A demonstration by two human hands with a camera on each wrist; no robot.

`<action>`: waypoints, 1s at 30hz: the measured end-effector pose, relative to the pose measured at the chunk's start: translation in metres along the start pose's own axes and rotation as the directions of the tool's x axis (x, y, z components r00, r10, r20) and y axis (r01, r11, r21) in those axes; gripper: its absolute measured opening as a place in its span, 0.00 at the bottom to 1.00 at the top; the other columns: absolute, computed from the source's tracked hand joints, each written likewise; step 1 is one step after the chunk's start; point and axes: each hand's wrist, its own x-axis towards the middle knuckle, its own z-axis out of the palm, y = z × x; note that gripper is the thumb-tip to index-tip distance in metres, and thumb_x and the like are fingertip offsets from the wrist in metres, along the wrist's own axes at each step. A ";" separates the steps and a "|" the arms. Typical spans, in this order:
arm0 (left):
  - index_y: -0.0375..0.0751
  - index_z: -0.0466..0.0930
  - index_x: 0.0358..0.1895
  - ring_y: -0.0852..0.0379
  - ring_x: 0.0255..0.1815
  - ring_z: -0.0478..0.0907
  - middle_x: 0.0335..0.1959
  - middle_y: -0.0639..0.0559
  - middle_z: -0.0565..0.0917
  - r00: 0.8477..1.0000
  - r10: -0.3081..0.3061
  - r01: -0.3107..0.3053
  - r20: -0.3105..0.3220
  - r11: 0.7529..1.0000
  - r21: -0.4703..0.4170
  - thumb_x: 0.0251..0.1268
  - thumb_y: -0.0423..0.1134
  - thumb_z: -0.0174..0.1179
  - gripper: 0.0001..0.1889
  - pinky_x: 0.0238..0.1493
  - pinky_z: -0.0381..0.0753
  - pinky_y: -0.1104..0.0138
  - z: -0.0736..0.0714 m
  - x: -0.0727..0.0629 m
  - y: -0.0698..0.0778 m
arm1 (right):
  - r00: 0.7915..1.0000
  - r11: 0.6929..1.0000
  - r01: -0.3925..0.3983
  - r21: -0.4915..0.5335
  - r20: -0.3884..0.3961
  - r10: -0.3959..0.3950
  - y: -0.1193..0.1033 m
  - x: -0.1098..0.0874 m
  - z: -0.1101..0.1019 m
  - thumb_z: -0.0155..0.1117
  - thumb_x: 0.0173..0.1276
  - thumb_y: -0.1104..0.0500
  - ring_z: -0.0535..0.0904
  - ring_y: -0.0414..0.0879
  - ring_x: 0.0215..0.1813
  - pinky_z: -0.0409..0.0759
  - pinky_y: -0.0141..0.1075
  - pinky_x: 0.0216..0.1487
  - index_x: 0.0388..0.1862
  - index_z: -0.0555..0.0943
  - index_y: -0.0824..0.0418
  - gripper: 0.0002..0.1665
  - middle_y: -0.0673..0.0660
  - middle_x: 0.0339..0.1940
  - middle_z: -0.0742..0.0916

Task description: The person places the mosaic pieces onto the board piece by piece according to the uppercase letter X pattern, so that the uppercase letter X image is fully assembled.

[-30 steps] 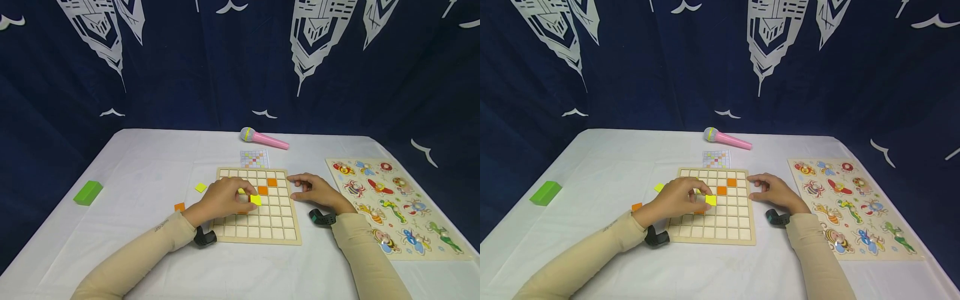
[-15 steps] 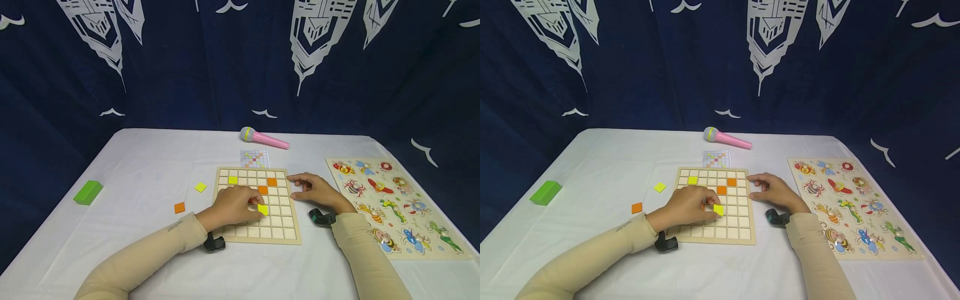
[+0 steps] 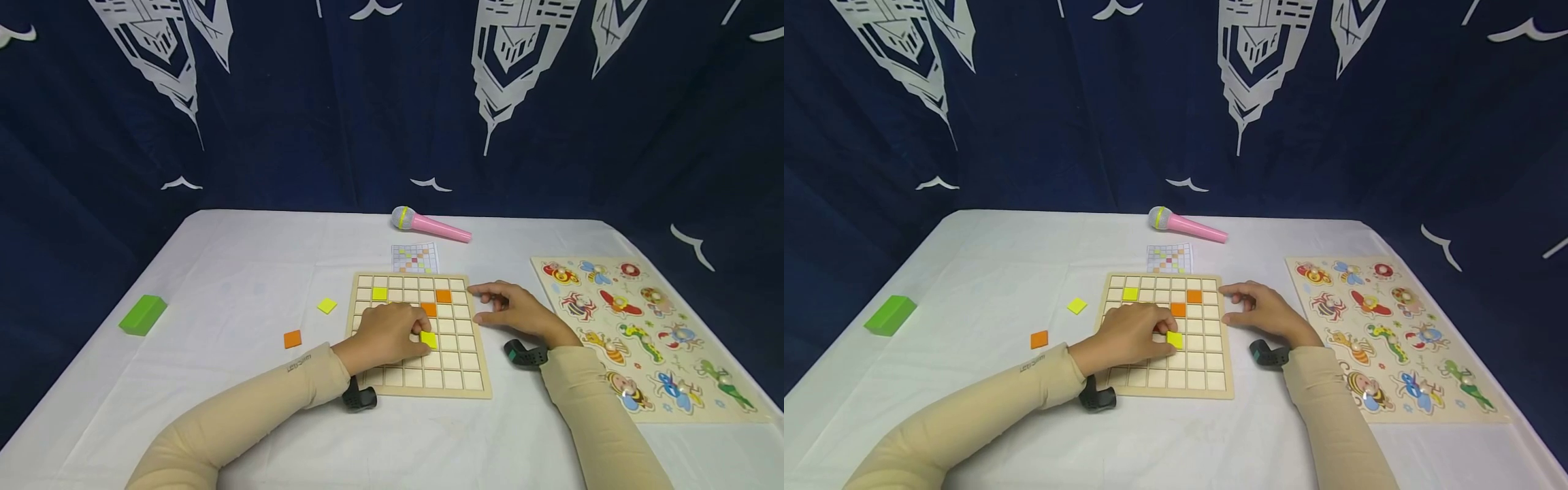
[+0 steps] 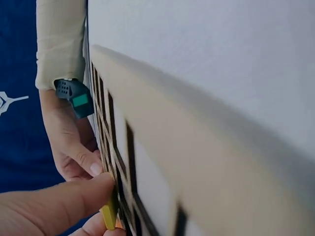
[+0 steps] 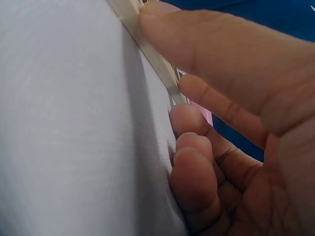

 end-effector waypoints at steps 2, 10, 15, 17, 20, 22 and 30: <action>0.53 0.89 0.47 0.64 0.40 0.79 0.39 0.64 0.84 1.000 0.001 -0.001 -0.002 1.000 0.000 0.64 0.51 0.80 0.14 0.39 0.76 0.59 0.001 0.000 0.000 | 1.000 1.000 0.001 0.002 -0.003 -0.001 0.000 0.000 0.000 0.81 0.67 0.63 0.70 0.46 0.40 0.70 0.32 0.41 0.70 0.80 0.72 0.35 0.59 0.46 0.80; 0.54 0.89 0.49 0.62 0.42 0.81 0.39 0.64 0.83 1.000 -0.009 0.009 -0.006 1.000 -0.007 0.63 0.51 0.80 0.15 0.41 0.78 0.59 0.003 0.000 0.000 | 1.000 1.000 0.001 0.005 -0.004 -0.001 -0.001 0.000 0.000 0.81 0.67 0.64 0.70 0.46 0.40 0.70 0.32 0.41 0.70 0.80 0.72 0.34 0.59 0.46 0.80; 0.53 0.89 0.52 0.60 0.44 0.83 0.41 0.64 0.85 1.000 -0.017 0.017 0.007 1.000 -0.026 0.64 0.51 0.80 0.17 0.43 0.78 0.58 0.003 0.001 0.000 | 1.000 1.000 -0.006 -0.004 -0.007 0.006 -0.001 0.000 0.000 0.81 0.67 0.63 0.70 0.46 0.41 0.70 0.33 0.41 0.70 0.80 0.72 0.35 0.59 0.46 0.80; 0.53 0.89 0.52 0.60 0.44 0.83 0.41 0.64 0.85 1.000 -0.019 0.019 0.013 0.999 -0.032 0.64 0.52 0.80 0.18 0.43 0.78 0.58 0.003 0.001 0.000 | 1.000 1.000 -0.007 -0.008 -0.009 0.007 -0.001 0.000 0.000 0.81 0.67 0.63 0.70 0.46 0.41 0.70 0.33 0.41 0.70 0.80 0.72 0.35 0.58 0.46 0.80; 0.53 0.89 0.52 0.60 0.42 0.82 0.40 0.65 0.85 1.000 -0.016 0.016 0.018 0.999 -0.038 0.63 0.52 0.80 0.18 0.43 0.77 0.58 0.003 0.001 0.000 | 1.000 1.000 -0.008 -0.010 -0.011 0.008 -0.001 0.000 0.000 0.81 0.67 0.63 0.70 0.46 0.40 0.70 0.33 0.41 0.70 0.80 0.72 0.35 0.58 0.46 0.80; 0.53 0.89 0.53 0.61 0.40 0.81 0.39 0.66 0.84 1.000 -0.011 0.011 0.016 0.999 -0.035 0.62 0.52 0.81 0.19 0.41 0.77 0.59 0.003 0.001 -0.001 | 1.000 1.000 -0.006 -0.011 -0.009 0.006 0.000 0.000 0.000 0.81 0.67 0.63 0.70 0.46 0.40 0.70 0.33 0.41 0.70 0.80 0.72 0.35 0.58 0.46 0.80; 0.54 0.89 0.52 0.62 0.40 0.80 0.37 0.68 0.83 1.000 0.014 -0.012 0.019 0.994 -0.110 0.61 0.48 0.81 0.18 0.41 0.77 0.58 -0.001 -0.009 -0.004 | 1.000 1.000 -0.001 -0.018 -0.009 0.001 0.001 0.000 0.000 0.81 0.67 0.62 0.71 0.46 0.40 0.70 0.32 0.41 0.70 0.80 0.72 0.34 0.58 0.46 0.80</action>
